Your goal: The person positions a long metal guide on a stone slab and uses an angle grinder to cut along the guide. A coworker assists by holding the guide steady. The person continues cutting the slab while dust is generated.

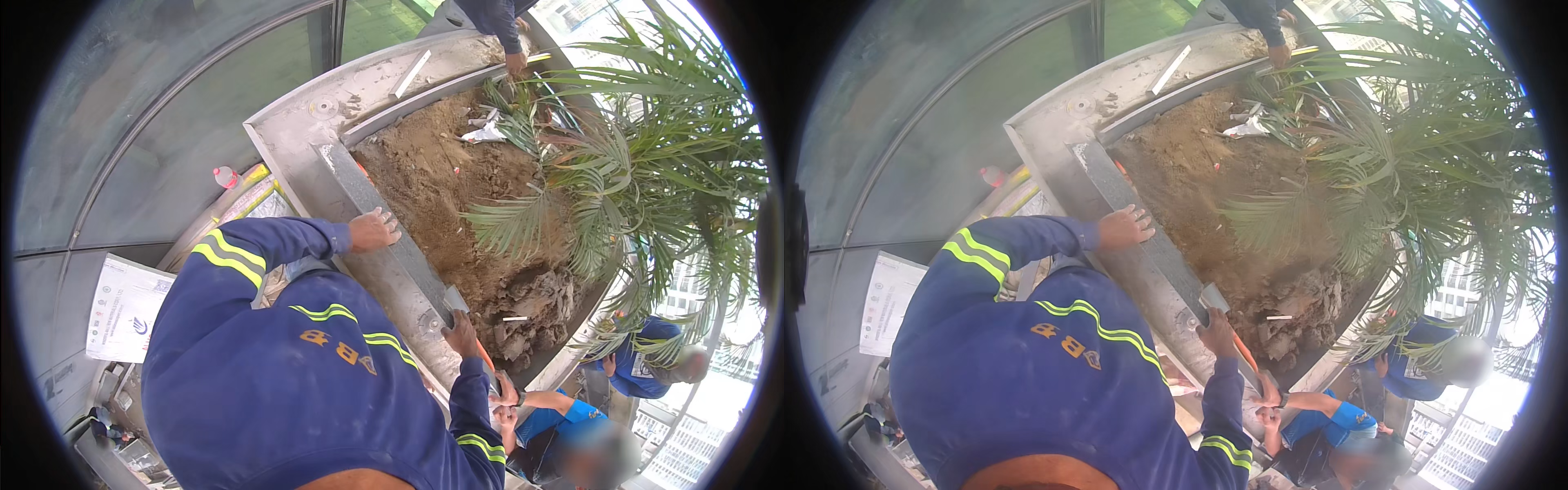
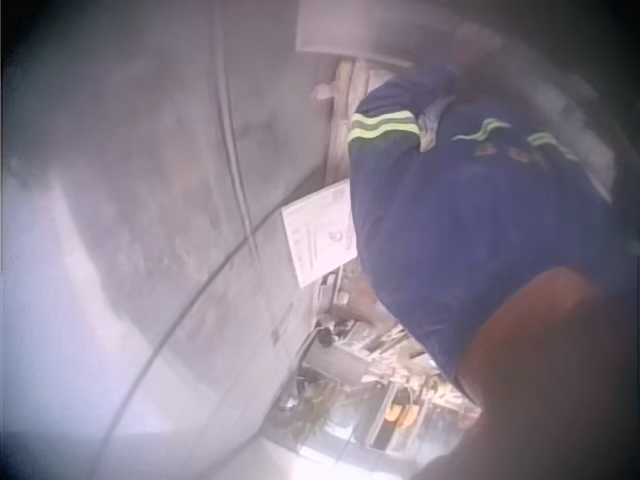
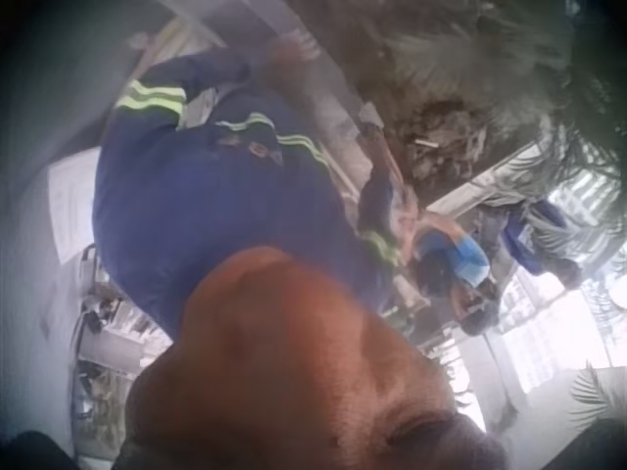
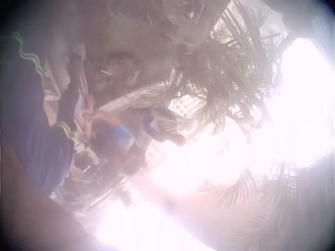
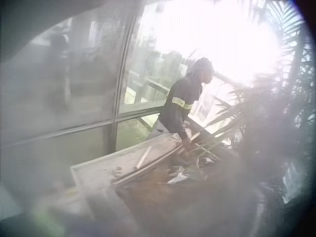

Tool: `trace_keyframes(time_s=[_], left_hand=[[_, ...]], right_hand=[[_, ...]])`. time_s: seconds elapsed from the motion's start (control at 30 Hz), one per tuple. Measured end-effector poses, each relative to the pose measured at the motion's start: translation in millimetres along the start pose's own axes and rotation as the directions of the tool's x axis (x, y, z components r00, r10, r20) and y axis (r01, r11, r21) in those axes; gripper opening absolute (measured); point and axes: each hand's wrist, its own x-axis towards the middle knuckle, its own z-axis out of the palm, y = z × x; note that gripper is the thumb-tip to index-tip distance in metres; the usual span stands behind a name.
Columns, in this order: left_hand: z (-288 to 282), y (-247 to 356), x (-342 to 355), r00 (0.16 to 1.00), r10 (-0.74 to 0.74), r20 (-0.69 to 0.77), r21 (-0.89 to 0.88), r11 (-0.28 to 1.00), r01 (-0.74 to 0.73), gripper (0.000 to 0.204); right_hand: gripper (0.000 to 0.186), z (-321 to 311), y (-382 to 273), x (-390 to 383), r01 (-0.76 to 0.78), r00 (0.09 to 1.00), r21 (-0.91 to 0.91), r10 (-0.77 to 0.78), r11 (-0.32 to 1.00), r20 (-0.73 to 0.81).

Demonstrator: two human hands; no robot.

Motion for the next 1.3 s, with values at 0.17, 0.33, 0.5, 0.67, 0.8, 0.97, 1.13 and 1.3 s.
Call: trace_keyframes(time_s=[0.17,0.33,0.5,0.67,0.8,0.97,1.13,1.3], left_hand=[[-12,-22,26,0.986,0.105,-0.126,-0.131,0.984,-0.121,0.006],[-24,-16,66,0.98,0.18,-0.089,-0.201,0.96,-0.194,0.007],[-21,-15,83,0.984,0.176,-0.023,-0.204,0.963,-0.177,0.008],[-15,-31,89,0.99,0.14,0.002,-0.213,0.968,-0.136,0.01],[-10,-46,89,0.988,0.155,-0.019,-0.215,0.964,-0.156,0.013],[-10,-48,94,0.988,0.138,0.07,-0.222,0.968,-0.12,0.015],[-7,-46,95,0.99,0.121,0.073,-0.23,0.968,-0.101,0.016],[7,-50,98,0.989,0.142,0.044,-0.226,0.966,-0.128,0.015]], right_hand=[[0.053,-24,2,16,-0.075,0.997,0.053,0.073,0.996,0.028],[0.049,-53,15,10,-0.11,0.994,0.089,0.108,0.99,0.026],[0.047,-49,38,15,-0.085,0.996,0.075,0.087,0.994,-0.031],[0.037,-63,24,32,-0.091,0.996,0.139,0.092,0.986,-0.002],[0.038,-64,18,50,-0.107,0.994,0.152,0.103,0.983,0.031],[0.041,-48,36,60,-0.16,0.986,0.214,0.149,0.964,0.069],[0.043,-39,49,65,-0.112,0.993,0.234,0.097,0.966,0.074],[0.046,-44,41,68,-0.108,0.991,0.21,0.089,0.972,0.1]])
